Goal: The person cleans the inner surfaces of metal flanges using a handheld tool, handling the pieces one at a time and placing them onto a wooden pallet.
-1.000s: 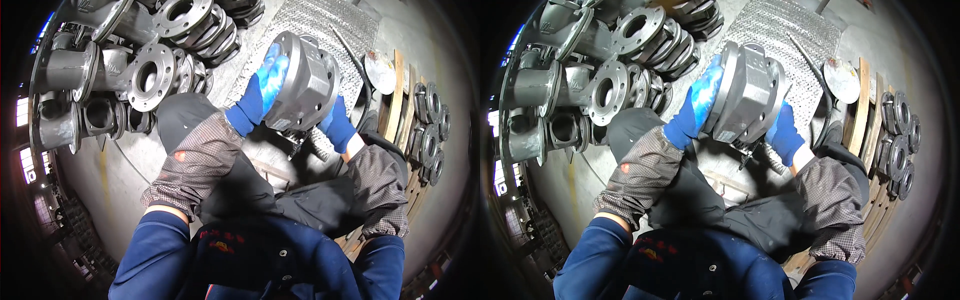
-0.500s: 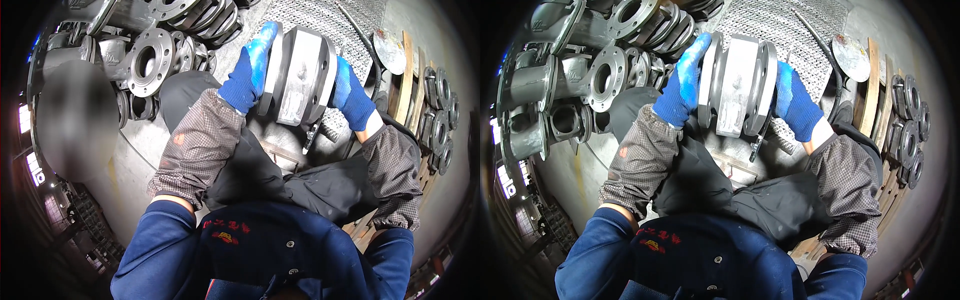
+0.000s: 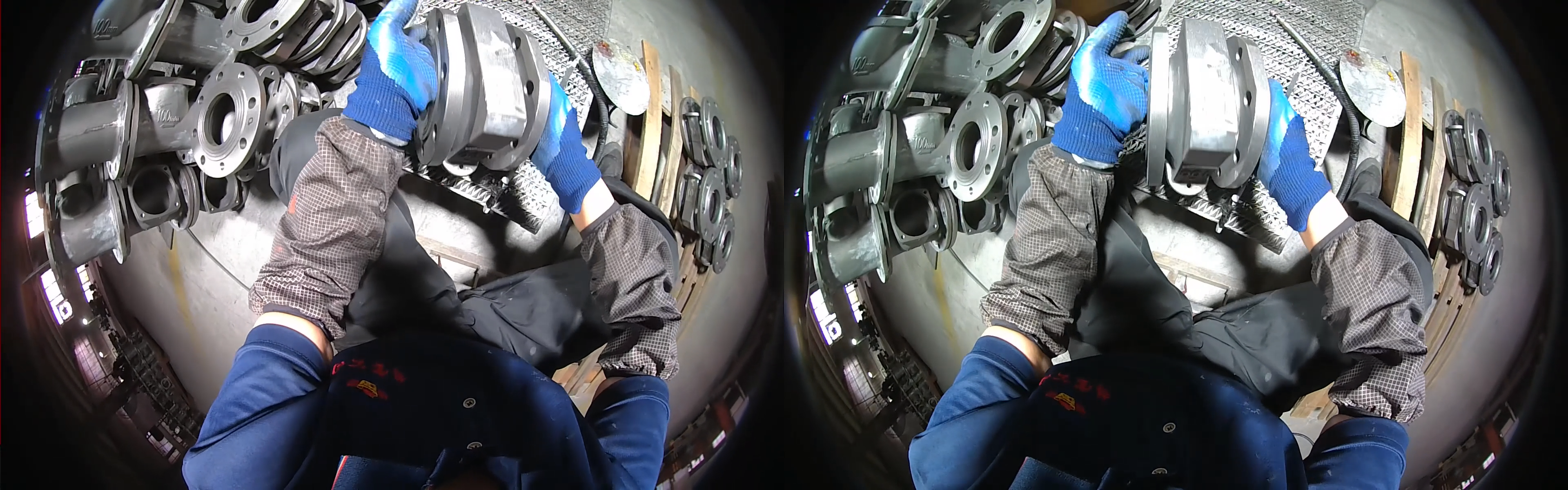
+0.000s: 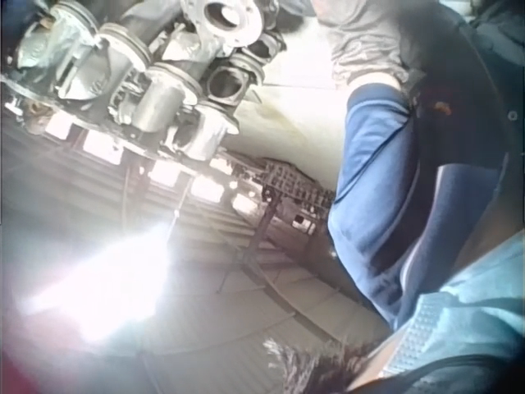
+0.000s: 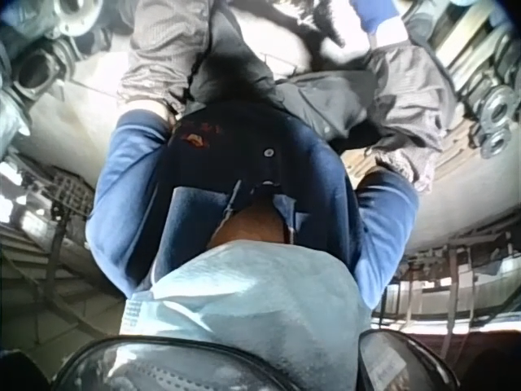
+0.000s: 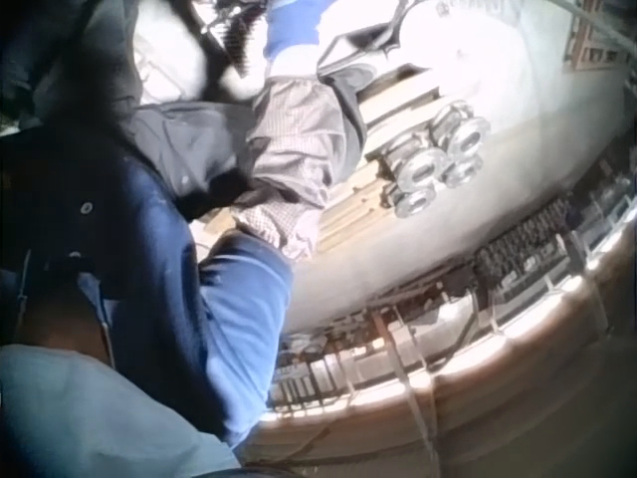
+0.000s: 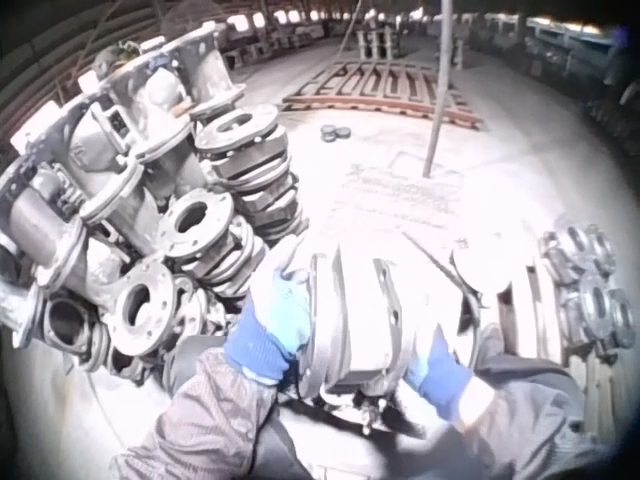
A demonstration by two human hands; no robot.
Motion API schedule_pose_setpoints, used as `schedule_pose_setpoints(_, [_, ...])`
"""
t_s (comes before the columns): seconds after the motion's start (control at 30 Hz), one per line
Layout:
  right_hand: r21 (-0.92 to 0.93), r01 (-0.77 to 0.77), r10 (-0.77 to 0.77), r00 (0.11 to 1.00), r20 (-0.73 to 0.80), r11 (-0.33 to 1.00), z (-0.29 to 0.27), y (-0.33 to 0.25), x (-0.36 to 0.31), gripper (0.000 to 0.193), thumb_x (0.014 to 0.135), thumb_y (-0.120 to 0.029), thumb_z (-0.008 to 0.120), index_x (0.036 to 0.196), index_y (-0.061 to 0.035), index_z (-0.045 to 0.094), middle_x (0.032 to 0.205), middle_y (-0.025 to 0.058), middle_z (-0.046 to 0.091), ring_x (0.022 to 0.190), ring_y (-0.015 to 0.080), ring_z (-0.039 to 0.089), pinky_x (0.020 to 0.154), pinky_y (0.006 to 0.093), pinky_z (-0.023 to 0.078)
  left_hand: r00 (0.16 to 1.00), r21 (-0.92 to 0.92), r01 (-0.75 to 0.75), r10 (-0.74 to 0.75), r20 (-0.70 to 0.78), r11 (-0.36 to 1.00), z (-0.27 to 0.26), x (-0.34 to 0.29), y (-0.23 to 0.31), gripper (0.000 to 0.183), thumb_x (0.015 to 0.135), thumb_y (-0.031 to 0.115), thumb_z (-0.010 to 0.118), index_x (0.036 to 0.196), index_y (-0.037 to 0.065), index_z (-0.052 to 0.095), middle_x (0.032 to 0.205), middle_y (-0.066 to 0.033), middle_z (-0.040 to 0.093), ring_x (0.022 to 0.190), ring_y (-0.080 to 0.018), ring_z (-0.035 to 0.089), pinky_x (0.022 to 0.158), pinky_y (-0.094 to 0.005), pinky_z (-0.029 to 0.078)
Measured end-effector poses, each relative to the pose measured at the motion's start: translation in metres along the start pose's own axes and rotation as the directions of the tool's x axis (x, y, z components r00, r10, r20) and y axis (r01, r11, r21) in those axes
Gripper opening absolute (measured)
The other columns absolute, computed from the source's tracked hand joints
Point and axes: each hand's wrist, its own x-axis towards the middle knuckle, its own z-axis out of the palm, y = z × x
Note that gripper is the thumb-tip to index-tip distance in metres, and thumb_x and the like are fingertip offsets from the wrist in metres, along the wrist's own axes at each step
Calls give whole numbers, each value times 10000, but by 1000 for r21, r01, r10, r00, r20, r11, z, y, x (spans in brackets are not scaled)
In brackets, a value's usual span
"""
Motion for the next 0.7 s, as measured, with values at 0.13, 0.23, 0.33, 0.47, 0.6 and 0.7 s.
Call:
schedule_pose_setpoints(0.13, [139, -11, 16, 999, -36, 990, 14, 2, 5, 457, 937, -454, 458, 1194, -83, 532, 1056, 84, 586, 936, 205, 561, 803, 380, 483, 999, -128, 19, -12, 53, 992, 10, -2, 0, 619, 864, 360, 582, 1253, -91, 412, 1178, -217, 541, 1105, -321, 534, 952, -452, 425])
schedule_pose_setpoints(0.23, [148, -28, 35, 998, -46, 989, 5, -5, 8, 377, 937, -377, 476, 1180, -95, 540, 1016, 54, 587, 894, 188, 560, 766, 385, 492, 836, 481, -540, 372, 403, 691, -1, -7, -23, 438, 922, 199, 512, 1320, 31, 437, 1305, -200, 465, 1236, -340, 414, 1020, -426, 359])
schedule_pose_setpoints(0.33, [186, -19, 24, 999, -23, 982, 6, -8, 13, 423, 943, -418, 456, 1205, -93, 523, 1087, 81, 583, 959, 218, 564, 843, 399, 481, 743, 708, -655, 396, 540, 264, 2, -28, -33, 428, 953, 102, 442, 1380, 101, 409, 1428, -210, 355, 1375, -364, 239, 1110, -413, 244])
schedule_pose_setpoints(0.47, [-42, 198, -186, 964, 191, 979, 21, -4, 8, 440, 933, -447, 462, 1172, -87, 543, 1039, 96, 586, 895, 225, 569, 778, 415, 502, 589, 653, -752, 348, 729, -95, -47, -8, -19, 439, 936, 168, 482, 1345, 33, 396, 1374, -191, 418, 1289, -319, 386, 1084, -372, 301])
schedule_pose_setpoints(0.6, [-380, 630, -448, 763, 466, 677, -1, 2, 8, 372, 892, -326, 524, 1107, -24, 559, 962, 116, 609, 825, 234, 596, 731, 381, 507, 517, 608, -757, 350, 781, -240, -41, -21, -15, 387, 954, 118, 434, 1325, 8, 447, 1321, -195, 483, 1249, -313, 454, 1065, -370, 346])
schedule_pose_setpoints(0.7, [-665, 660, -351, 750, 560, 350, -2, -6, -8, 323, 808, -156, 621, 1056, 43, 558, 916, 162, 631, 798, 248, 621, 725, 341, 503, 660, 594, -746, 450, 601, 301, -21, -40, -23, 514, 911, 303, 533, 1305, -16, 451, 1244, -142, 527, 1144, -227, 503, 978, -302, 393])
